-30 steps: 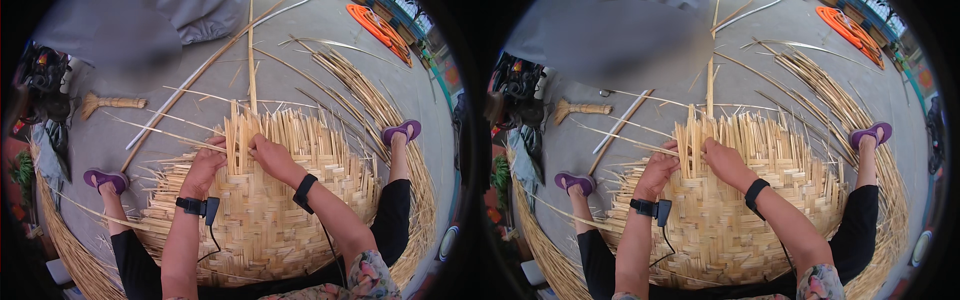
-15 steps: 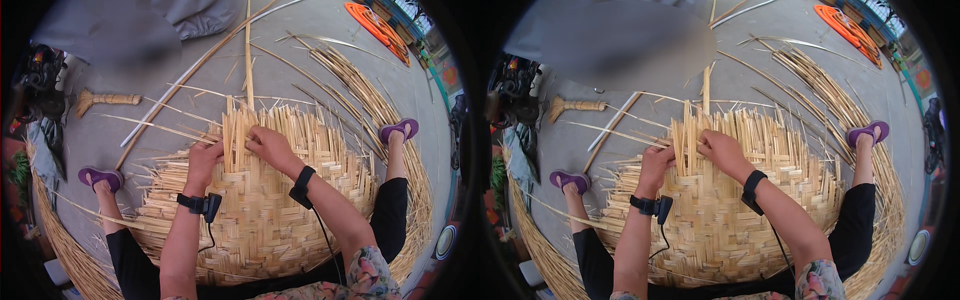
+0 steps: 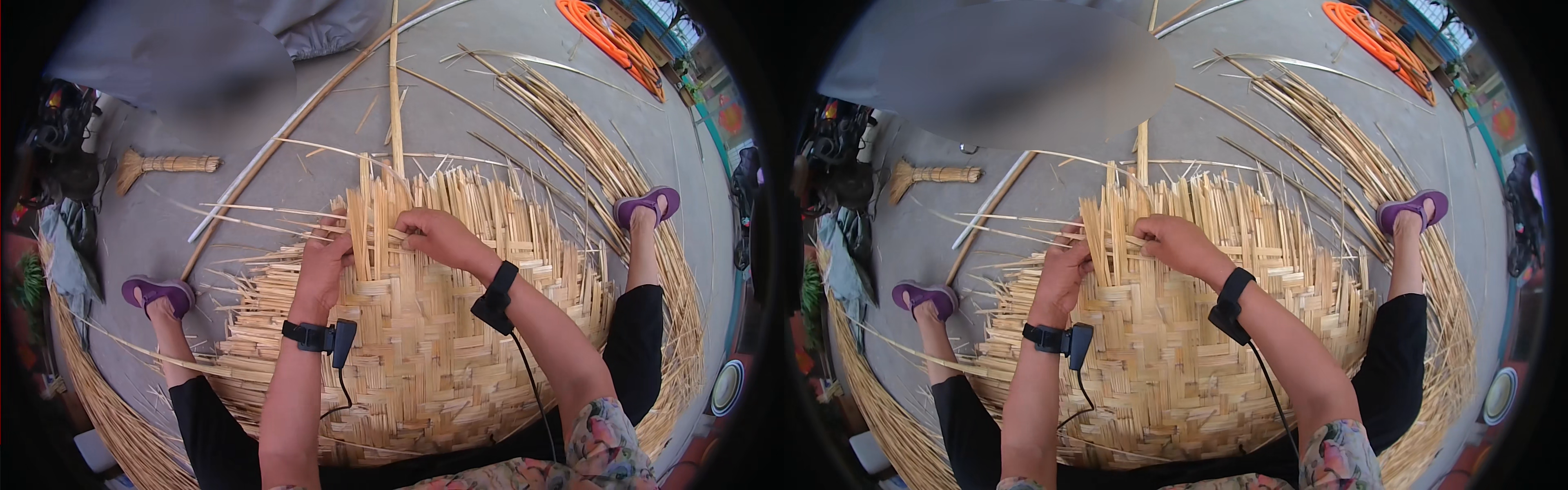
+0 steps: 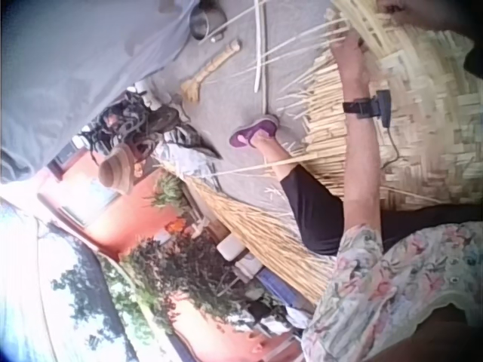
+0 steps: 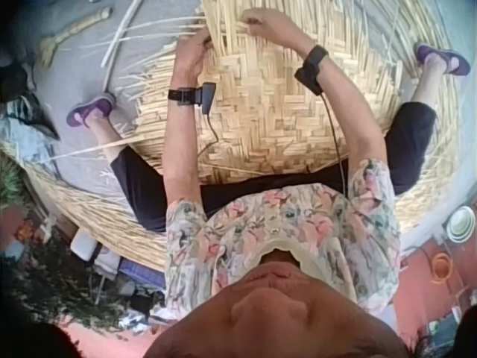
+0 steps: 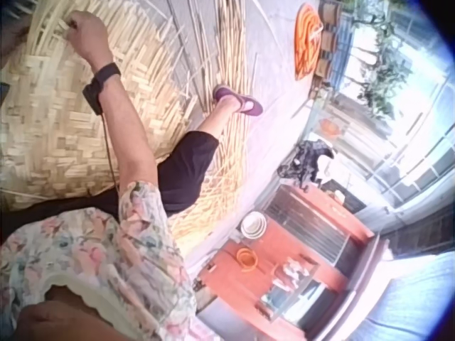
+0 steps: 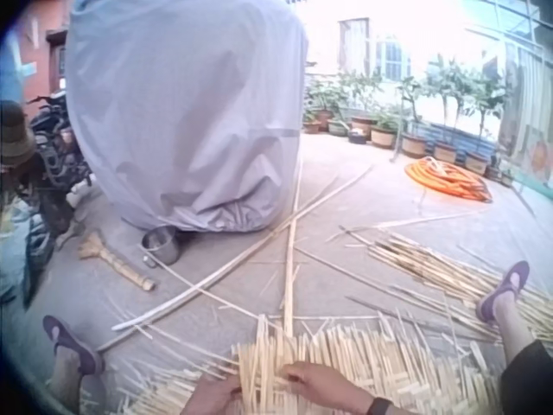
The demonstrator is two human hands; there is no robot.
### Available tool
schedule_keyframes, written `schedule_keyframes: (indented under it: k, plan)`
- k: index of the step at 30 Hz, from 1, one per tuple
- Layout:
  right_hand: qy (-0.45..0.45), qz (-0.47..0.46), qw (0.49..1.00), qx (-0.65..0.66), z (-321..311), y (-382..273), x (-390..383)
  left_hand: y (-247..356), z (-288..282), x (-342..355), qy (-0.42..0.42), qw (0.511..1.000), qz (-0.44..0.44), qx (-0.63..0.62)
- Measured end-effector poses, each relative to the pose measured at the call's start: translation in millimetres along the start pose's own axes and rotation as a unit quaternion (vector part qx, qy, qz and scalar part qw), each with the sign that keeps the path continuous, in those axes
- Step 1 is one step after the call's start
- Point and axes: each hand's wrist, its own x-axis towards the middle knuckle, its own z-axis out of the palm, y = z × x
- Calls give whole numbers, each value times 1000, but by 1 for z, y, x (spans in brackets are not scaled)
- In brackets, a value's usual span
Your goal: Weaving a mat using thin bamboo or straw strips.
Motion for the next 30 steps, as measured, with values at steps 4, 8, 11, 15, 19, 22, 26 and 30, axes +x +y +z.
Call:
schedule_keyframes:
  k: [4, 8, 11, 15, 19, 22, 26, 30]
  plan:
    - [48, -14, 995, -83, 6, -7, -2, 6, -3, -2, -52, 998, -15, 14]
    - [62, 5, 997, -50, 6, -11, -3, -1, -5, 2, -37, 999, -14, 25]
    - [53, 16, 998, 32, 4, -12, -3, -6, -4, 3, -17, 1000, -2, 18]
    - [72, 51, 996, 25, 9, -15, -2, -8, 1, 0, 1, 1000, 17, 16]
    - [103, 91, 990, -13, 20, -19, -2, -10, 7, -2, 46, 998, 40, 25]
    - [138, 82, 986, -46, 29, -18, -2, -14, 11, -1, 90, 995, 40, 27]
    - [200, 75, 974, -71, 47, -10, -1, -24, 17, 1, 105, 993, 56, 8]
    - [225, 72, 965, 113, 53, -2, -15, -34, 16, 2, 135, 987, 83, -30]
